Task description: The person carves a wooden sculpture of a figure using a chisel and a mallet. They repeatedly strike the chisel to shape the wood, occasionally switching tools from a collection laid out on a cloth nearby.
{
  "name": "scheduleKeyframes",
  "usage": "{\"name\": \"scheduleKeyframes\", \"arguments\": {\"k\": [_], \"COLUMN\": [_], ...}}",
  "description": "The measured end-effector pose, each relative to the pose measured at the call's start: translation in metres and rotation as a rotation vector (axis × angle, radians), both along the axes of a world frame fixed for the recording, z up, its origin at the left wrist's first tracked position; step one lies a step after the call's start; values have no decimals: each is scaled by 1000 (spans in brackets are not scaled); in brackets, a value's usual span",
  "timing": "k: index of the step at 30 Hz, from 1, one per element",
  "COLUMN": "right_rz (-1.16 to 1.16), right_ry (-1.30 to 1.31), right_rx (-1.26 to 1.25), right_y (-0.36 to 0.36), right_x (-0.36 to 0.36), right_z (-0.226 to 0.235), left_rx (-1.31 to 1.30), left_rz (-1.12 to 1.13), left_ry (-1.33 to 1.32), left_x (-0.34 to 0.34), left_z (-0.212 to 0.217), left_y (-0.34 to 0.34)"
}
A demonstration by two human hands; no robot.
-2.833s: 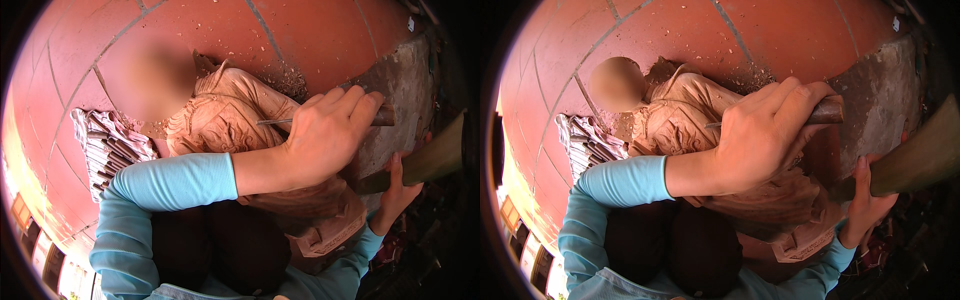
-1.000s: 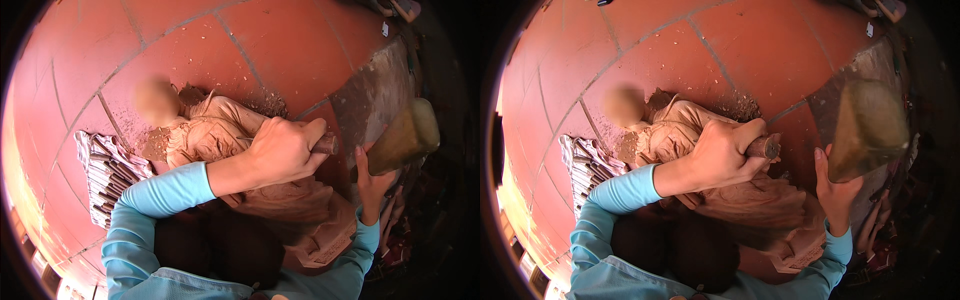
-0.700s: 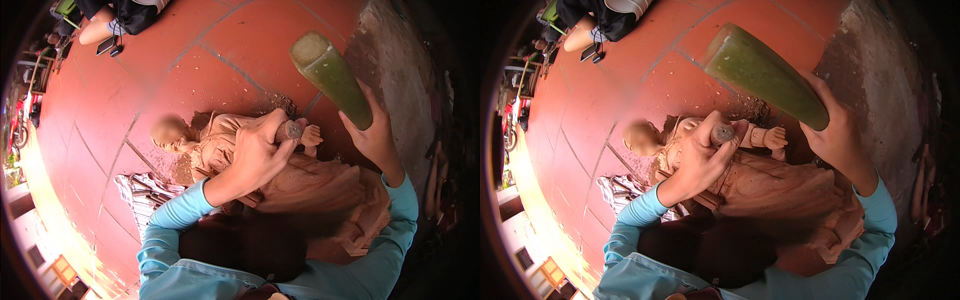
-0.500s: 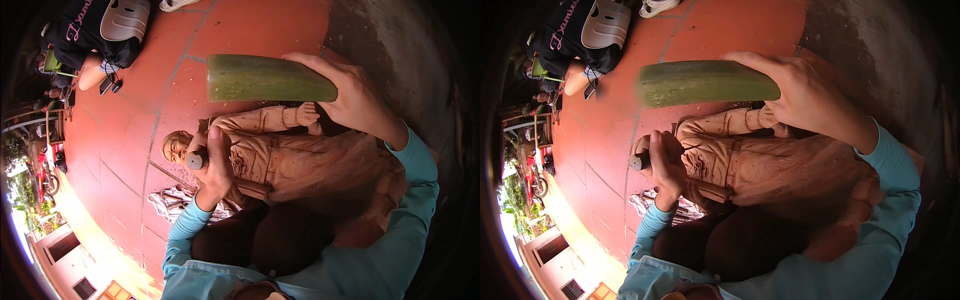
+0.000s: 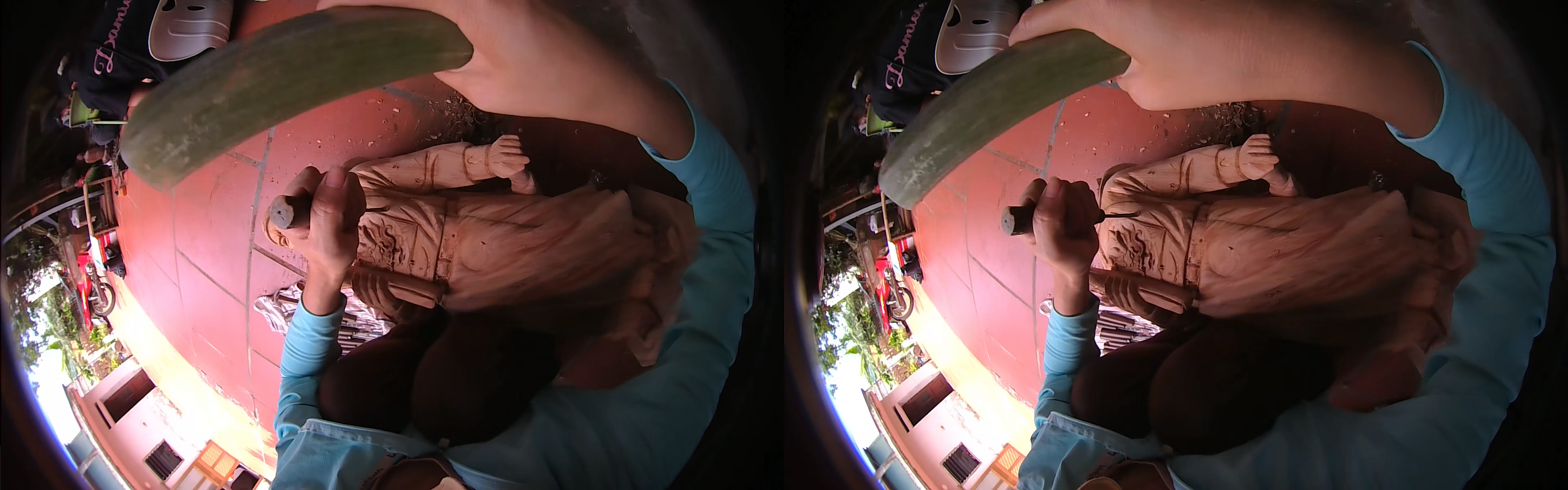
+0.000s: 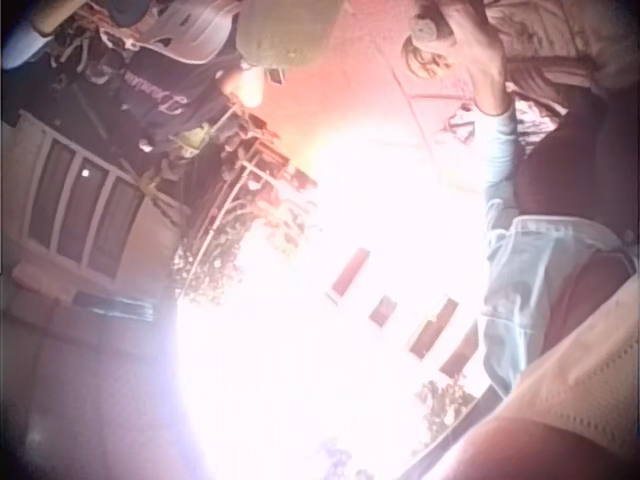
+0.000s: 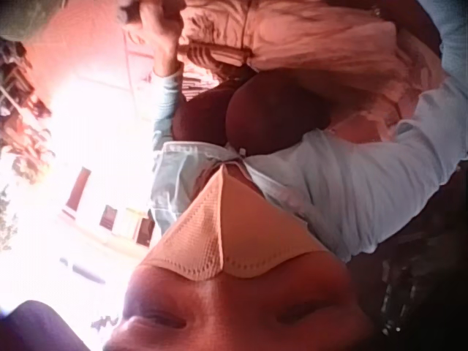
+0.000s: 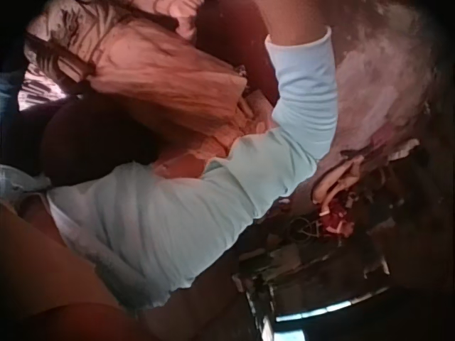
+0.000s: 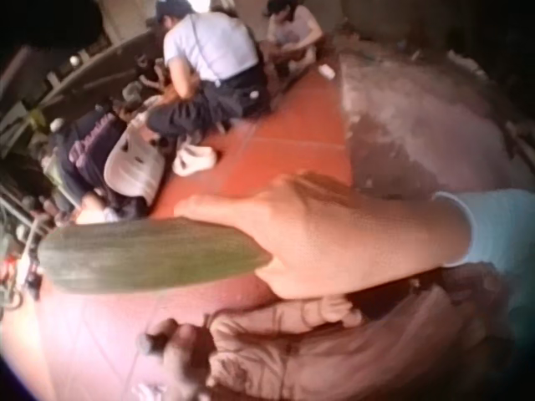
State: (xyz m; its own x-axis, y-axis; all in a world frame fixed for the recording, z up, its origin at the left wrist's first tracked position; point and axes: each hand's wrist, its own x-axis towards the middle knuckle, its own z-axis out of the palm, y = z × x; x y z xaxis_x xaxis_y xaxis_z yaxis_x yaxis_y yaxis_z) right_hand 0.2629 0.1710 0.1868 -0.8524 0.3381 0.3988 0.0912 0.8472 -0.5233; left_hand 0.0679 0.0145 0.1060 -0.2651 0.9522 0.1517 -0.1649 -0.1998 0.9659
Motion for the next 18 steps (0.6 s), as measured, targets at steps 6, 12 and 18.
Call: {"name": "scheduleKeyframes", "arguments": {"k": [6, 12, 18], "right_rz": [188, 91, -10], "right_ry": [-276, -168, -162], "right_rx": [-136, -570, 89], "right_y": [15, 14, 17], "right_x": [-12, -16, -22], "right_z": [2, 10, -13], "left_rx": [-61, -109, -145], "left_rz": [388, 99, 66], "left_ry": [89, -77, -75], "left_x": [34, -6, -9], "left_z": [5, -8, -6], "left_y": [1, 2, 23]}}
